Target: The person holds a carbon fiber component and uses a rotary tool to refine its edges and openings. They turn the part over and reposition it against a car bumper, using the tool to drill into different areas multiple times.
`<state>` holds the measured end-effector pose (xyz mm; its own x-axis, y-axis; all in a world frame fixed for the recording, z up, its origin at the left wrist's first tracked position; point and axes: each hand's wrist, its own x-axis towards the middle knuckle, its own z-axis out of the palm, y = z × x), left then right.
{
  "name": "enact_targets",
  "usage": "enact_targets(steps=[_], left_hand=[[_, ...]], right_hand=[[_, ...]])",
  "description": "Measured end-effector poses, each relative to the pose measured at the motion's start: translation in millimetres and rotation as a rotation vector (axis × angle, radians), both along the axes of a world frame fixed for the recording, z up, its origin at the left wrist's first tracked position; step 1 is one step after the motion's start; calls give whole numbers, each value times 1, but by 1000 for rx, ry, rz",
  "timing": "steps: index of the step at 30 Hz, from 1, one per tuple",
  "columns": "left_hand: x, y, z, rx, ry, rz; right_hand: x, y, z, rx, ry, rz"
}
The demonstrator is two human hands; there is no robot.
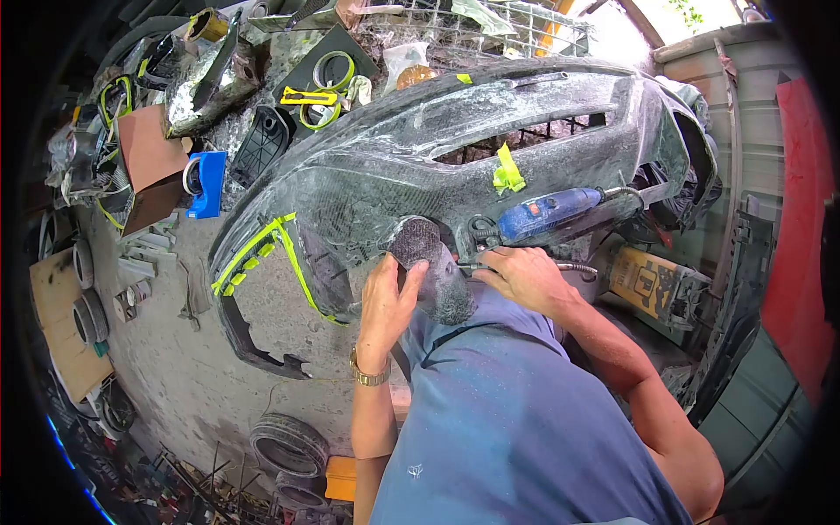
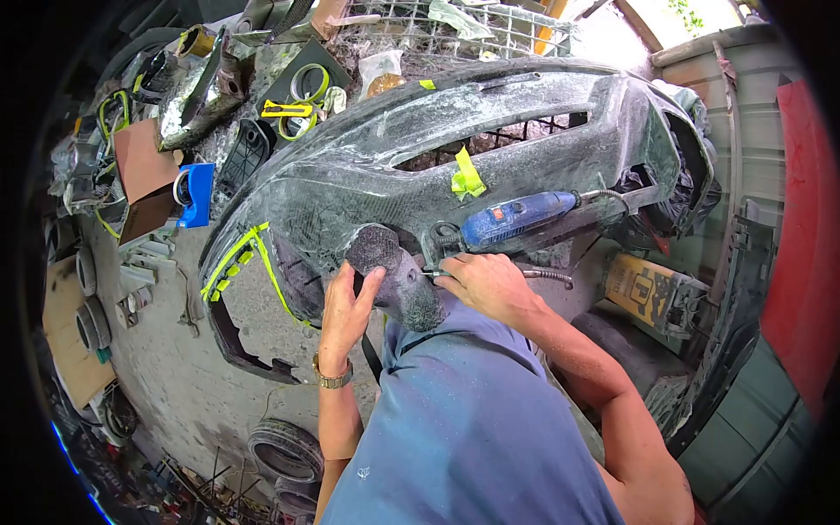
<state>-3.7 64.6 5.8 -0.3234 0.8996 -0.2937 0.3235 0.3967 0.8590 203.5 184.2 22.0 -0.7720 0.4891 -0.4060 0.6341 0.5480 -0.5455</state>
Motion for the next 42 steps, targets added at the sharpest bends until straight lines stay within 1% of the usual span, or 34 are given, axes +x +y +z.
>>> enact_targets(steps=[2, 8, 10, 14, 17, 20, 22, 26, 28, 32, 34, 35, 37, 40, 42], left_hand=[[1, 1, 3, -6, 15, -1], [4, 1, 3, 24, 49, 19], [4, 0, 4, 11, 56, 18], [7, -1, 3, 14, 75, 26], [8, -2, 3, 16, 93, 35], [10, -3, 2, 30, 40, 60], [12, -7, 0, 14, 141, 51], [18, -8, 0, 56, 152, 92], [18, -7, 3, 26, 140, 95], [20, -11, 1, 3, 185, 92], [20, -10, 2, -25, 172, 90], [20, -8, 3, -23, 174, 92], [21, -7, 6, 25, 166, 107], [20, -7, 5, 3, 133, 113], [20, -7, 2, 26, 144, 111]], right_hand=[[-1, 1, -1, -2, -34, 18], [3, -6, -7, -28, 20, 16], [0, -5, 0, -52, -49, -23], [1, -13, 3, -49, -91, -24], [-1, -15, 4, -95, -64, -72], [-2, -17, 8, -133, -66, -116], [-5, -19, 10, -137, -142, -165], [-4, -26, 8, -109, -116, -174], [-5, -26, 11, -135, -198, -150], [-5, -32, 12, -128, -166, -161], [-7, -29, 13, -153, -216, -178], [-6, -30, 12, -151, -215, -175], [-3, -37, 10, -146, -73, -219], [-1, -37, 5, -186, -32, -238], [-1, -35, 4, -181, -63, -232]])
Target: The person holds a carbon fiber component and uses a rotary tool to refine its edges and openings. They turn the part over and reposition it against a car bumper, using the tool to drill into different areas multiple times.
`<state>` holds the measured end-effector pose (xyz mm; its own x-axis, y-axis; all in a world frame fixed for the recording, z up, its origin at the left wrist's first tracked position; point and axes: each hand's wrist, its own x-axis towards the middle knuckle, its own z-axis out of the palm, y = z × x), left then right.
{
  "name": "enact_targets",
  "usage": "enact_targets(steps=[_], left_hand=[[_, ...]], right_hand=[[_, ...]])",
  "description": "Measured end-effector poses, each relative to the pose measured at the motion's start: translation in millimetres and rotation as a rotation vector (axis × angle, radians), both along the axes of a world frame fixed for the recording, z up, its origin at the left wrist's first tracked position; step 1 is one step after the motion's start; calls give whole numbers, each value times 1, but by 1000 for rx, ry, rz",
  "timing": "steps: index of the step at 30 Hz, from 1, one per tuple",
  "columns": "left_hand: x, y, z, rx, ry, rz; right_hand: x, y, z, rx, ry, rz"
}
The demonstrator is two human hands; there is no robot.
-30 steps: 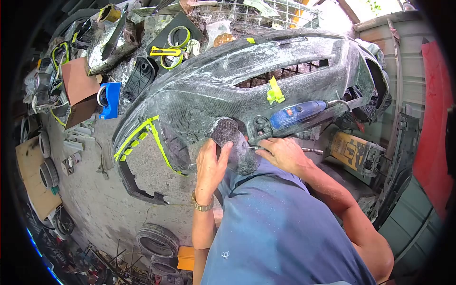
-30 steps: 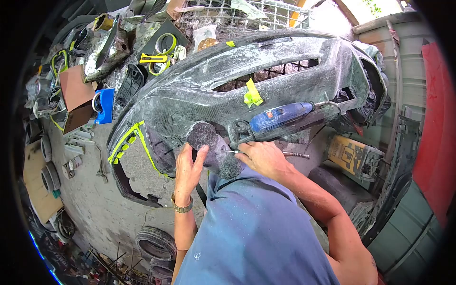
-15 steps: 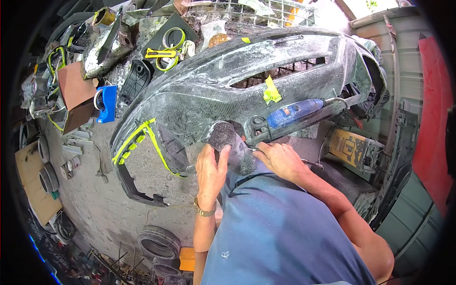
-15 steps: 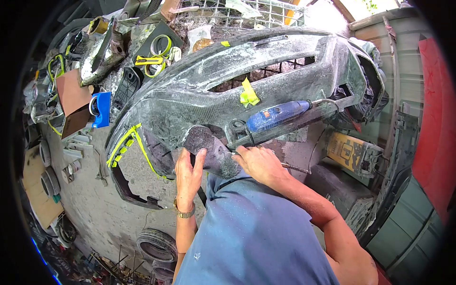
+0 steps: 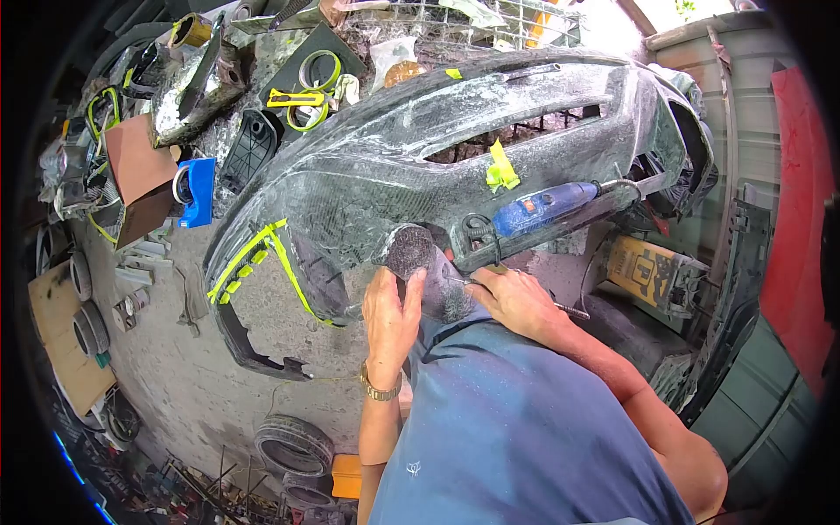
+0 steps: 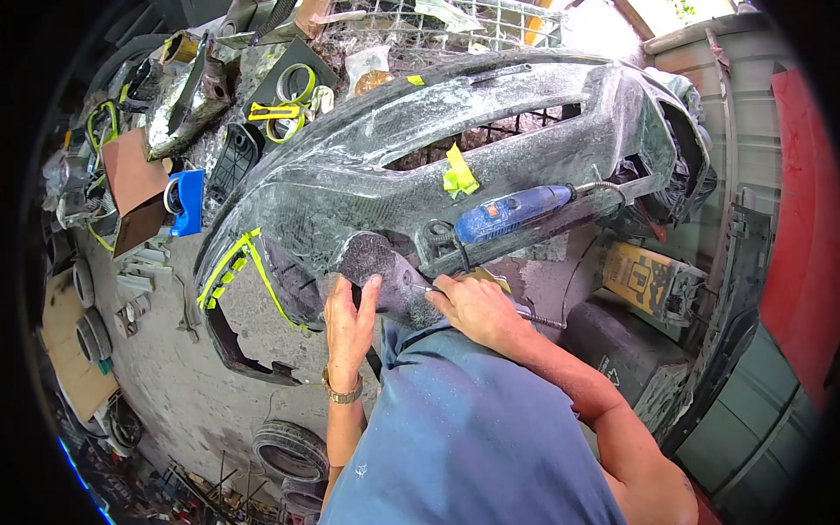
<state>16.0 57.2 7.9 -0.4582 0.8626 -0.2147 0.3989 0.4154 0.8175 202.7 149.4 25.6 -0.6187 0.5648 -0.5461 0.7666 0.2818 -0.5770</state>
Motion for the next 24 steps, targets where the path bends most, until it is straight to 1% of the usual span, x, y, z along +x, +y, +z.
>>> enact_targets(steps=[3, 8, 11, 13, 14, 16, 20, 22, 24], left_hand=[[-2, 1, 0, 0, -12, -5], [-3, -1, -3, -26, -29, -14], [-2, -1, -3, 20, -3, -15], [-2, -1, 0, -21, -9, -17], [-2, -1, 0, -21, -10, -18], [-2, 1, 1, 9, -7, -10], [-3, 0, 1, -25, 13, -26], [-3, 2, 5, -1, -15, -20], [-2, 2, 2, 24, -33, -13]], right_hand=[[-1, 7, -5, 13, -31, 2], [1, 6, -8, 39, 7, 1], [1, 0, -3, 6, -26, -7], [2, -2, -3, 2, 81, -29], [1, -1, -2, 2, 81, -31], [-3, 1, 0, -31, -49, -44], [-1, -5, -3, -36, -53, -47], [-1, -7, 1, -70, 46, -81], [0, -6, 0, -75, 35, -72]])
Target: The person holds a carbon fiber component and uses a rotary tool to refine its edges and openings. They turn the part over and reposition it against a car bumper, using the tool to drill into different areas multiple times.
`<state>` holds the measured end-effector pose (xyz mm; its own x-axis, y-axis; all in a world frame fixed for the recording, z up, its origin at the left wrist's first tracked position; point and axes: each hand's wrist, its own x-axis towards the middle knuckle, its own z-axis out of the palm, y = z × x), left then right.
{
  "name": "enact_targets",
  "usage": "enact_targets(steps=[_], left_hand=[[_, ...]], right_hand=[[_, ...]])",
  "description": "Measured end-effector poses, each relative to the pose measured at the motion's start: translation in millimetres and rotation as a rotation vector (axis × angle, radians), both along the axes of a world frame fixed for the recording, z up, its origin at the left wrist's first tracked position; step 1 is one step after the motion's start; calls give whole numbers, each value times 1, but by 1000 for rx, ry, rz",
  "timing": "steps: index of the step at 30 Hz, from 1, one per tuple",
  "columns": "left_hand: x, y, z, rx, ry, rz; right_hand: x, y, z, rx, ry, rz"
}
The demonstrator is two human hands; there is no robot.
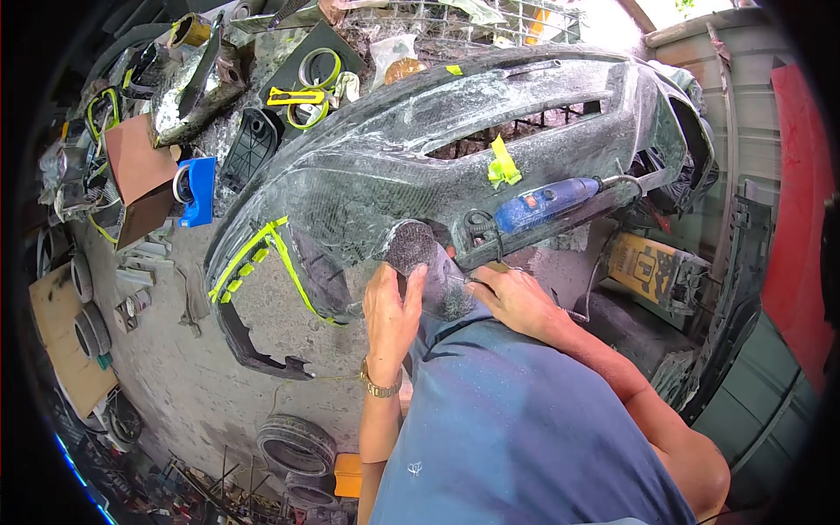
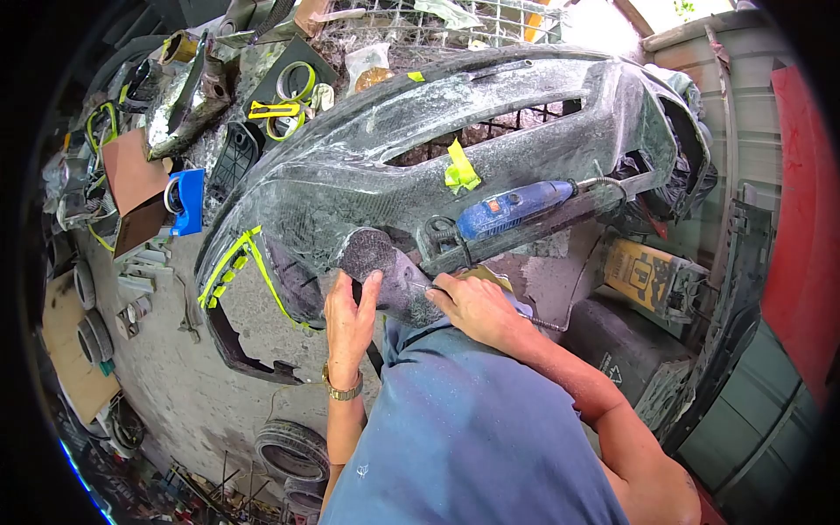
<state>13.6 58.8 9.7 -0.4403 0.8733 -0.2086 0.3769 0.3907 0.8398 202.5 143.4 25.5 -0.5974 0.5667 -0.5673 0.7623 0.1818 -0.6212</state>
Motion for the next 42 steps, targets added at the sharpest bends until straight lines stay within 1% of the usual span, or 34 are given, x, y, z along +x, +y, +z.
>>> enact_targets(steps=[2, 4, 5, 7, 14, 16, 17, 20, 22, 23, 25, 26, 28, 29, 31, 32, 33, 34, 35, 37, 39, 41, 42], left_hand=[[-1, 0, -3, 25, -16, 8], [-3, -1, -5, 9, -19, -6], [-4, -2, -5, 9, -19, -5], [-5, -2, -5, -19, 1, -22], [-6, -1, 1, -45, -9, -29], [-5, -1, 1, -34, -17, -15], [-4, -1, 1, -34, -19, -16], [-4, -2, -2, 11, -26, -3], [-4, -4, -2, -33, 13, -17], [-5, -3, -1, -33, 13, -15], [-8, -3, 2, -69, -36, -30], [-10, -5, 1, -67, -35, -34], [-21, -12, -6, 15, -414, 91], [-28, -19, -8, 27, -500, 148], [-39, -30, 3, 122, -663, 245], [-42, -39, 2, 130, -637, 242], [-43, -50, -5, 199, -748, 375], [-46, -59, -8, 270, -856, 509], [-47, -63, -5, 285, -825, 509], [-46, -70, 0, 440, -1002, 676], [-46, -77, 3, 472, -1003, 676], [-39, -80, 8, 520, -1069, 603], [-37, -81, 9, 488, -1080, 601]], right_hand=[[0, 4, -2, -4, -8, 10], [-1, 10, -4, -5, -87, 36], [0, 12, -8, -5, -87, 37], [2, 13, -16, 68, -1, 37], [4, 3, -13, 42, -12, 42], [4, -1, -12, 12, 67, 27], [4, -1, -13, 12, 65, 26], [3, -1, -13, -4, 43, 12], [1, 0, -8, -27, -76, -2], [2, 0, -9, -27, -75, 0], [5, -1, -11, -122, 117, -25], [5, 1, -9, -120, 119, -29], [3, 9, -6, -172, 157, -228], [4, 13, -7, -169, 172, -231], [13, 20, -11, -143, 260, -383], [17, 21, -22, -172, 381, -436], [11, 30, 1, -175, 346, -412], [9, 33, 8, -167, 333, -428], [7, 37, 12, -159, 321, -442], [4, 43, 17, -15, 434, -381], [-2, 45, 29, 20, 456, -340], [-6, 43, 38, -14, 498, -260], [-6, 44, 39, 22, 460, -155]])
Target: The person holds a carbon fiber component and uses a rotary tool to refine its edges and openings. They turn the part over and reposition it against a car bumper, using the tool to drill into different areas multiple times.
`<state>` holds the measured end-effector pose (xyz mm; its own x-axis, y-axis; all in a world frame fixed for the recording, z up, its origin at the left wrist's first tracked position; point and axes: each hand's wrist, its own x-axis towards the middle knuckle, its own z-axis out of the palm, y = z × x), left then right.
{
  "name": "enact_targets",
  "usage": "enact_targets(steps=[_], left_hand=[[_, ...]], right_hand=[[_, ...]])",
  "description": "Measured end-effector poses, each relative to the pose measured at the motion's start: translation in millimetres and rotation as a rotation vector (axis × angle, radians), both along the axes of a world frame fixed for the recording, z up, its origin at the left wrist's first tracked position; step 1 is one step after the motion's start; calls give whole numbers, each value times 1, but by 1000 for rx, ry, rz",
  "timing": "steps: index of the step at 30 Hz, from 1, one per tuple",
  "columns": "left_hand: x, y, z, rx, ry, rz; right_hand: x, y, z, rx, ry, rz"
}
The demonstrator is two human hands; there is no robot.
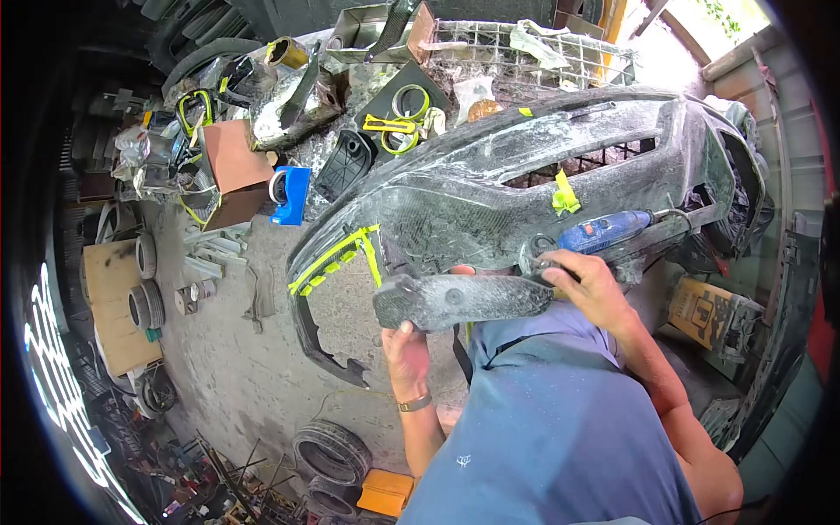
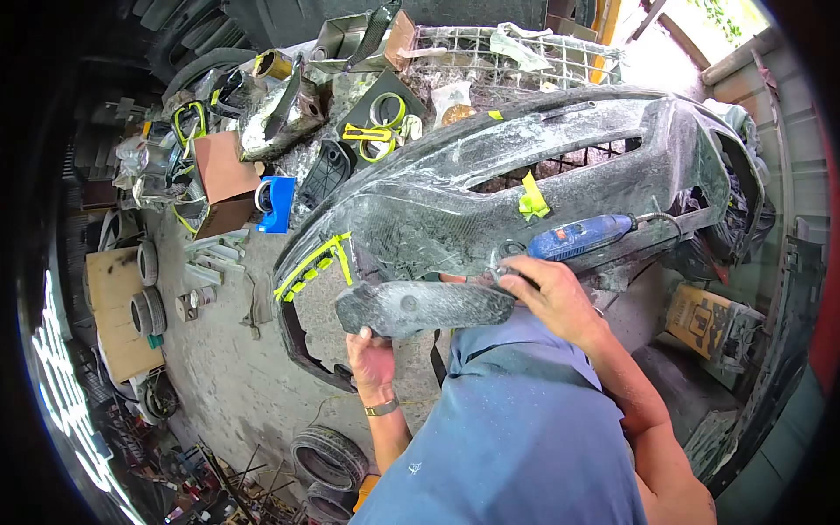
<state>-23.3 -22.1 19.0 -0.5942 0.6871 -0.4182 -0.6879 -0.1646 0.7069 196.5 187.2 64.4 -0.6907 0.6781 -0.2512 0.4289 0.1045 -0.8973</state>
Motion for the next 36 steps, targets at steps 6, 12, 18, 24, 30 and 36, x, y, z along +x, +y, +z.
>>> enact_targets(steps=[6, 12, 18, 24, 30, 36], left_hand=[[47, -5, -13, -76, 189, 77], [73, 0, -33, -242, 513, 138], [91, -15, -28, -260, 530, 56], [103, -15, -25, -314, 568, 89], [111, -23, -32, -356, 563, 88], [115, -19, -29, -323, 600, 113]], right_hand=[[-4, -10, 12, -16, 23, 35], [-7, -24, 3, 256, -67, 170], [3, -39, 7, 320, -313, 226], [1, -45, 25, 393, -378, 263], [-6, -40, 29, 405, -439, 328], [1, -53, 16, 366, -370, 275]])
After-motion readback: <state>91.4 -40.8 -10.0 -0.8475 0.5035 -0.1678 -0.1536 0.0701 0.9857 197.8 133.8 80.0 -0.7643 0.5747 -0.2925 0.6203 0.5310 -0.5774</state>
